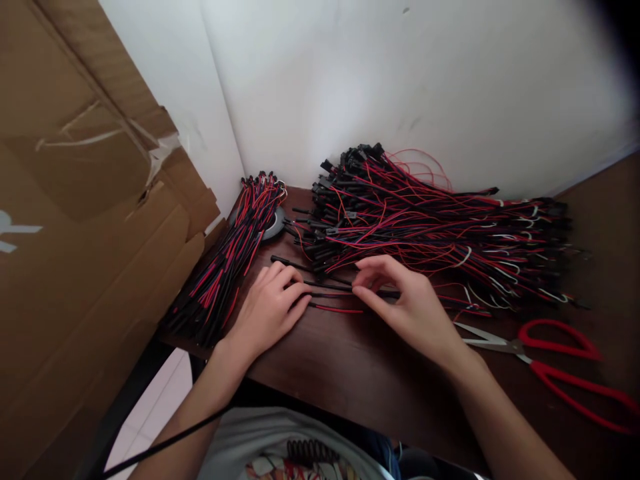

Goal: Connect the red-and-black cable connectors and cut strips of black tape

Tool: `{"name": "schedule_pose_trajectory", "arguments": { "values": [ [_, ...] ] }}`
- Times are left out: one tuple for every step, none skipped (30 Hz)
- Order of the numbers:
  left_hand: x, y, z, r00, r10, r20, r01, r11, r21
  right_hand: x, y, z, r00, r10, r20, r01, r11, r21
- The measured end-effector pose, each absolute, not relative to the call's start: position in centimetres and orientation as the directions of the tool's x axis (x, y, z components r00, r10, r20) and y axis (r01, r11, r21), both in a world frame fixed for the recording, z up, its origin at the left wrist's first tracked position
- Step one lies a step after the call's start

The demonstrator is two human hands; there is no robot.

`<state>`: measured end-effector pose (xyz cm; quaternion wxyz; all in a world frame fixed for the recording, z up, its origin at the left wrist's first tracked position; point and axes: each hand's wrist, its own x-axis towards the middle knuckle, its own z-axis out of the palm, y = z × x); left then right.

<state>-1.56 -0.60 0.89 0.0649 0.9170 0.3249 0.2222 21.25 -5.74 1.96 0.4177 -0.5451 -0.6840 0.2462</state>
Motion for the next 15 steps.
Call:
{"name": "schedule_pose_trajectory", "arguments": {
  "values": [
    [-1.5,-0.6,0.9,0.693,0.624,0.362,0.568,-0.781,0.259,21.0,-5.8,1.8,-0.093,0.946,0.31,0.58,0.305,-0.755],
    [-1.4,-0.5,0.9,0.692,0.624,0.363,0.569,-0.781,0.259,20.8,-5.8,1.6,-0.129,0.941,0.314,0.615,0.324,-0.719],
    [-1.4,-0.5,0.8,0.689,0.625,0.367,0.569,-0.78,0.26,20.6,-5.8,1.3,-0.161,0.935,0.317,0.646,0.342,-0.682],
    [-1.4,-0.4,0.8,0.685,0.627,0.37,0.571,-0.778,0.262,20.3,-5.8,1.0,-0.189,0.929,0.317,0.673,0.358,-0.648],
    [-1.4,-0.4,0.7,0.683,0.628,0.373,0.572,-0.777,0.262,20.0,-5.7,0.7,-0.214,0.924,0.318,0.694,0.373,-0.615],
    [-1.4,-0.4,0.6,0.681,0.626,0.379,0.572,-0.778,0.258,19.8,-5.7,0.4,-0.234,0.917,0.323,0.711,0.388,-0.587],
    [-1.4,-0.4,0.6,0.682,0.622,0.385,0.572,-0.781,0.25,19.6,-5.6,0.2,-0.247,0.911,0.329,0.723,0.4,-0.564],
    [-1.4,-0.4,0.6,0.682,0.615,0.395,0.57,-0.786,0.24,19.4,-5.6,0.0,-0.254,0.906,0.338,0.731,0.409,-0.546],
    [-1.4,-0.4,0.6,0.681,0.607,0.41,0.566,-0.792,0.231,19.2,-5.5,-0.1,-0.257,0.902,0.347,0.734,0.415,-0.537],
    [-1.4,-0.5,0.6,0.677,0.599,0.428,0.562,-0.796,0.225,19.1,-5.5,-0.3,-0.254,0.9,0.354,0.732,0.418,-0.537],
    [-1.3,-0.5,0.7,0.669,0.593,0.448,0.56,-0.799,0.221,19.0,-5.5,-0.3,-0.247,0.899,0.361,0.729,0.418,-0.543],
    [-1.3,-0.6,0.8,0.659,0.588,0.468,0.558,-0.8,0.22,19.0,-5.5,-0.4,-0.233,0.9,0.367,0.723,0.413,-0.554],
    [-1.3,-0.6,0.8,0.649,0.584,0.487,0.555,-0.802,0.221,18.9,-5.5,-0.4,-0.216,0.903,0.372,0.713,0.406,-0.572],
    [-1.2,-0.7,0.9,0.641,0.578,0.504,0.552,-0.804,0.221,18.9,-5.6,-0.4,-0.197,0.905,0.377,0.698,0.4,-0.595],
    [-1.1,-0.8,0.9,0.635,0.573,0.518,0.547,-0.807,0.221,18.9,-5.6,-0.4,-0.178,0.908,0.38,0.679,0.393,-0.62]
  ]
}}
